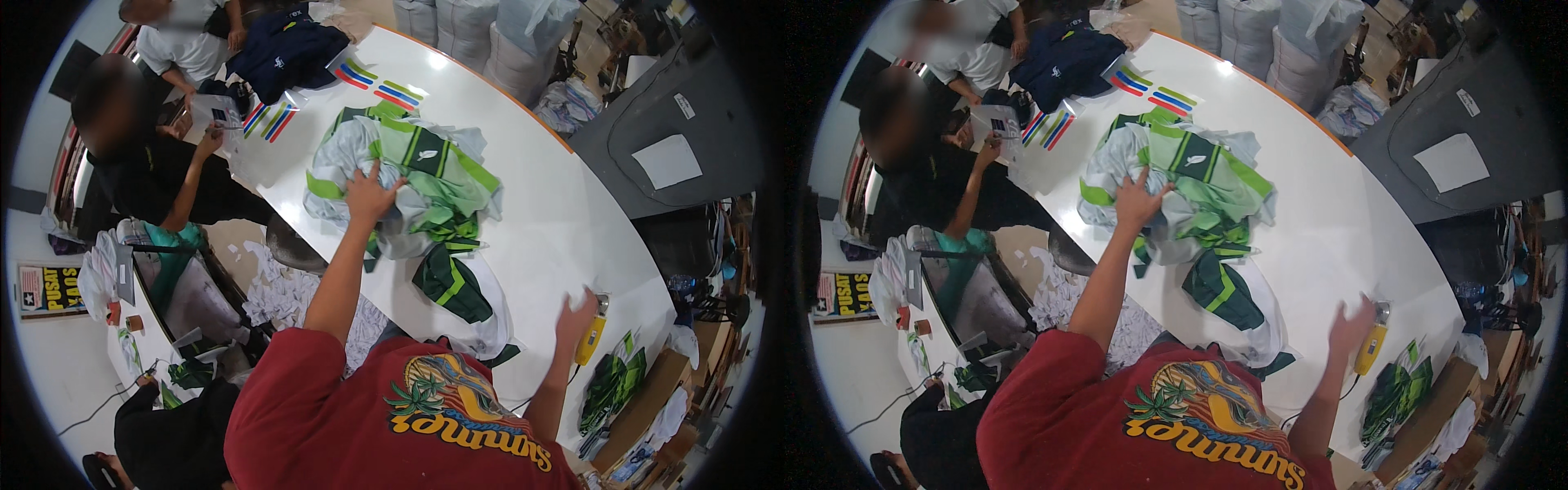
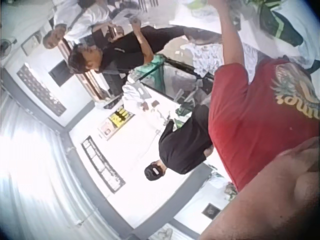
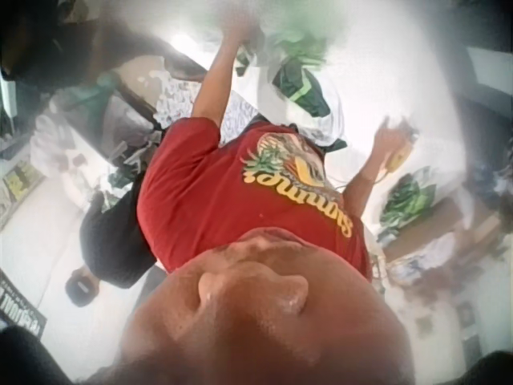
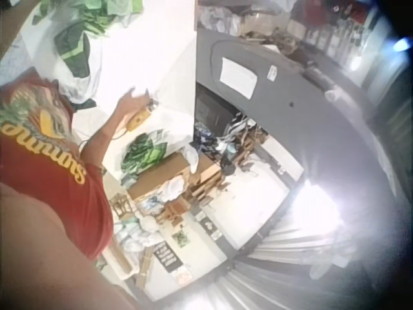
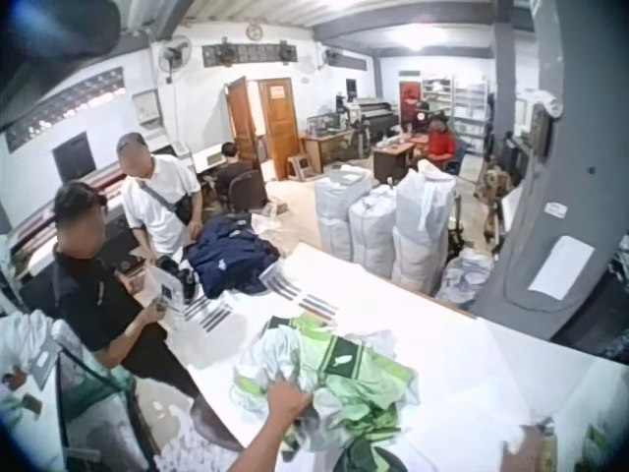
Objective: The person uses a yellow electric cutter to trim the edges of large printed fabric sheets on a white table. They hold the fabric steady with one hand while guiding the cutter along the printed outlines, then fold and set aside the trimmed pieces.
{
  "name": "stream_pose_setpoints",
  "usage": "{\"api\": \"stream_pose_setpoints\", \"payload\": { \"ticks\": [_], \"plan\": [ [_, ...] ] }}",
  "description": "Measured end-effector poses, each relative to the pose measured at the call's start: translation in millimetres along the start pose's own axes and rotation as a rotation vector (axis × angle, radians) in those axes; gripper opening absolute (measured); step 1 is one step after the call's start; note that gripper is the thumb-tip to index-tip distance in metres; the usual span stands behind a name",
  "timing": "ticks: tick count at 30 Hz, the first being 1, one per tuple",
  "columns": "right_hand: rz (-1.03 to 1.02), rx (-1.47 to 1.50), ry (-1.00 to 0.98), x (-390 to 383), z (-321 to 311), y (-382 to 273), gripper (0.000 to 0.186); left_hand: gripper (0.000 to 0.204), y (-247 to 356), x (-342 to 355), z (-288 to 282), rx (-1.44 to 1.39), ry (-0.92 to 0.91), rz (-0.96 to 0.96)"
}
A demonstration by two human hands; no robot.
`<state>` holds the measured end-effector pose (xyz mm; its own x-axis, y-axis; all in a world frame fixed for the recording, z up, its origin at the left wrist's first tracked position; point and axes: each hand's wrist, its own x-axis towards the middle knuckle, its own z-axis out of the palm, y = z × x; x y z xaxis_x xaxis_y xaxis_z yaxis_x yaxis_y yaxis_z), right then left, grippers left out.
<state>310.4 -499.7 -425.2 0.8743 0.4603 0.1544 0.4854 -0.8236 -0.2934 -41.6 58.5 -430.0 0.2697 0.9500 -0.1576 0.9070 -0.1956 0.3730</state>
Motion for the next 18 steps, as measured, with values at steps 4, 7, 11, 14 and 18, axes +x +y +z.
{"api": "stream_pose_setpoints", "payload": {
  "ticks": [4, 7, 11, 14, 18],
  "plan": [
    [0.023, 0.523, -0.390, 77.5, 70.6, -155.2, 0.096, 0.113, -2.4, -7.6, -26.2, -0.279, -0.102, 0.035],
    [-0.122, 0.567, -0.471, 135.1, 102.7, -251.4, 0.119, 0.119, -43.1, 15.5, -42.9, 0.051, 0.161, -0.132],
    [-0.022, 0.475, -0.605, 160.6, 141.2, -347.6, 0.140, 0.133, -87.3, 47.9, 0.6, -0.307, 0.153, -0.242],
    [-0.088, 0.460, -0.663, 159.8, 169.7, -385.4, 0.145, 0.129, -66.4, 50.9, 78.7, -0.600, 0.177, -0.140],
    [0.015, 1.023, -0.917, 170.7, 207.2, -395.7, 0.111, 0.117, 13.9, 36.5, 128.0, -1.367, 0.011, -0.144]
  ]
}}
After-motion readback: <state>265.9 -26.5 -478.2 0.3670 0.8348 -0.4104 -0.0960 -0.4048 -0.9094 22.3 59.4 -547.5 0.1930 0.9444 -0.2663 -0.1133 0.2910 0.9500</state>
